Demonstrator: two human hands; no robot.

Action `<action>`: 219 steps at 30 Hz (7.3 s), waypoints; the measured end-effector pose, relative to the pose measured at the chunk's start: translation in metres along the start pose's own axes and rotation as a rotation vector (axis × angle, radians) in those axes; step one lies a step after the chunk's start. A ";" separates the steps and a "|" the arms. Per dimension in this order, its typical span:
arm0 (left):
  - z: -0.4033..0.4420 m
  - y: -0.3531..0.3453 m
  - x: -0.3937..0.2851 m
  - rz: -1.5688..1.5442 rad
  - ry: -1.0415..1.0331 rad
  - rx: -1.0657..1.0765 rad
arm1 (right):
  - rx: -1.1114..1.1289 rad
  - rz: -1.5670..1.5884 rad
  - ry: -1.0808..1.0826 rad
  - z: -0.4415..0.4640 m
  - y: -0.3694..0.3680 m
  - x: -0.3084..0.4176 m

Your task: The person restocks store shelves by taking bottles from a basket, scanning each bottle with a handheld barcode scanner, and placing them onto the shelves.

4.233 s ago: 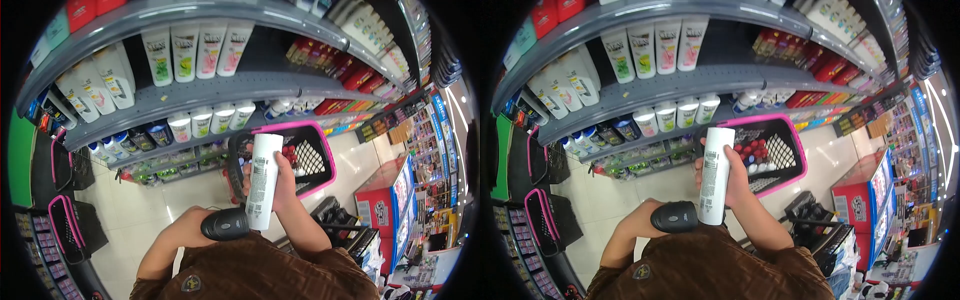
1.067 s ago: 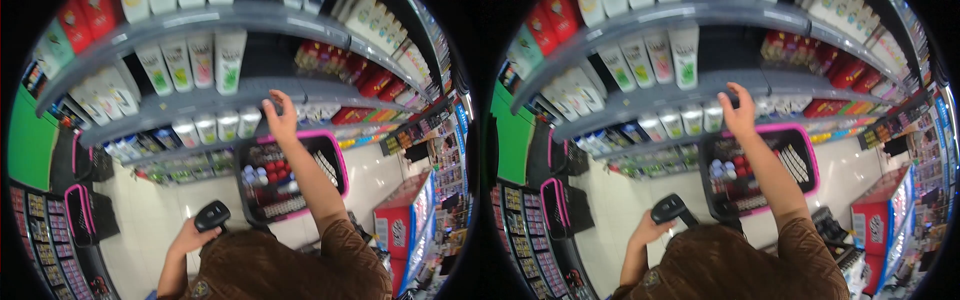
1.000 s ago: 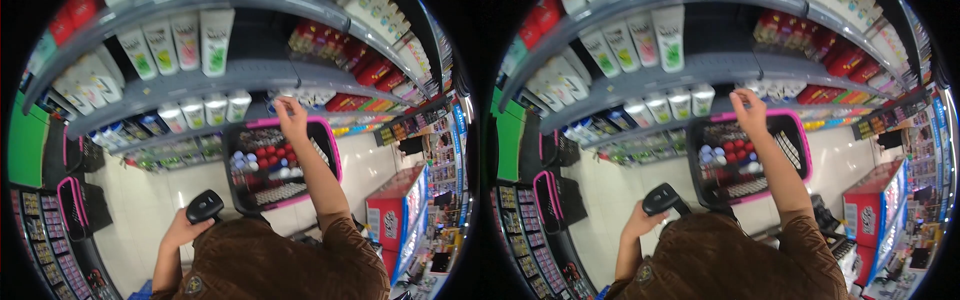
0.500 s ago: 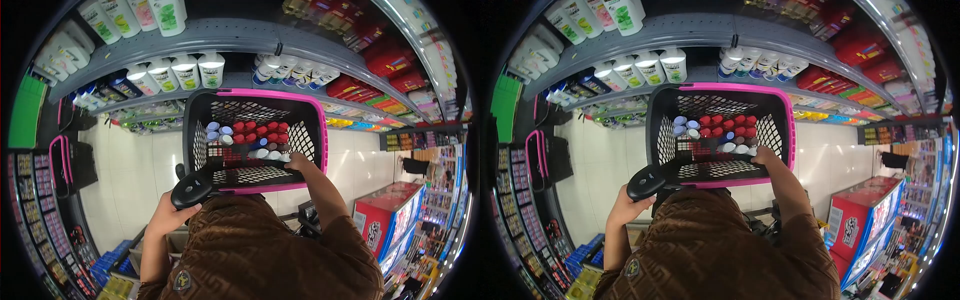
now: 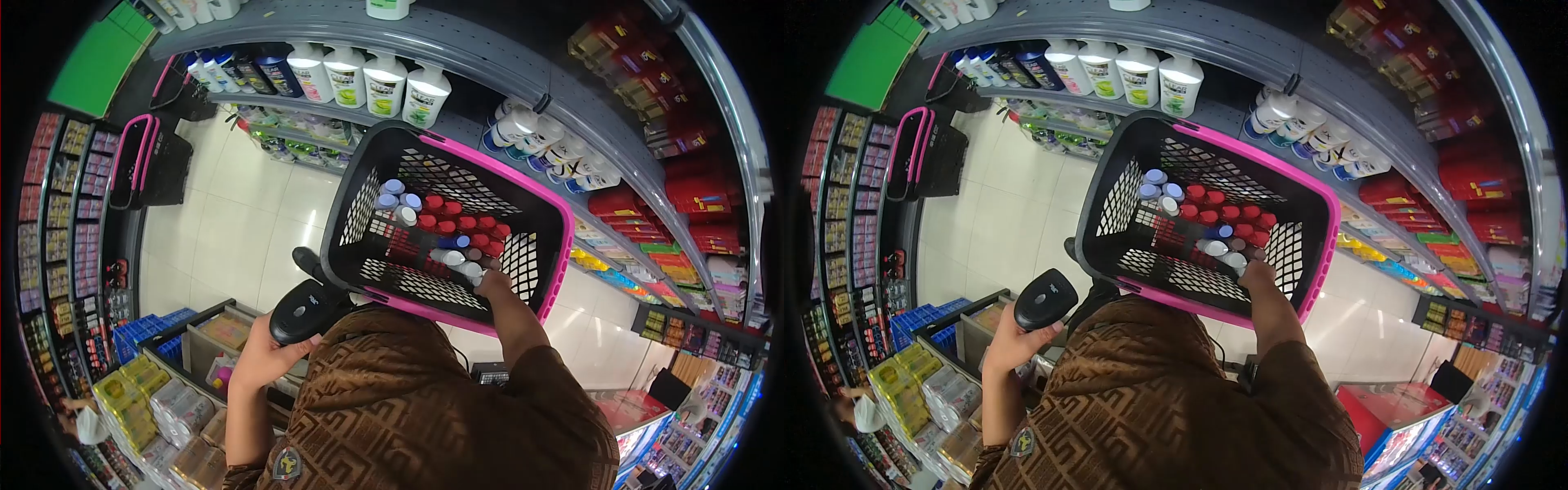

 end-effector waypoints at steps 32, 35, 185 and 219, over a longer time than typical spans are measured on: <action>0.070 -0.062 -0.054 -0.052 -0.505 0.058 | -0.468 2.104 0.926 -0.303 0.277 0.060; 0.065 -0.088 -0.049 0.273 -0.564 0.072 | -0.112 2.718 0.984 -0.308 0.273 0.093; 0.280 -0.245 0.220 1.067 -0.123 0.883 | -0.379 2.198 0.025 -0.237 0.020 0.002; 0.081 -0.135 -0.173 0.145 -1.409 0.343 | -0.012 2.368 0.564 -0.276 0.163 0.075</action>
Point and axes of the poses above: each hand's wrist, its own z-axis towards the middle knuckle, its own y-axis out of the back of the hand, x = y × z, the point moved 9 cm from there along z, towards the middle knuckle, and after that the axes turned 11 degrees about -z, right-handed, at the moved point
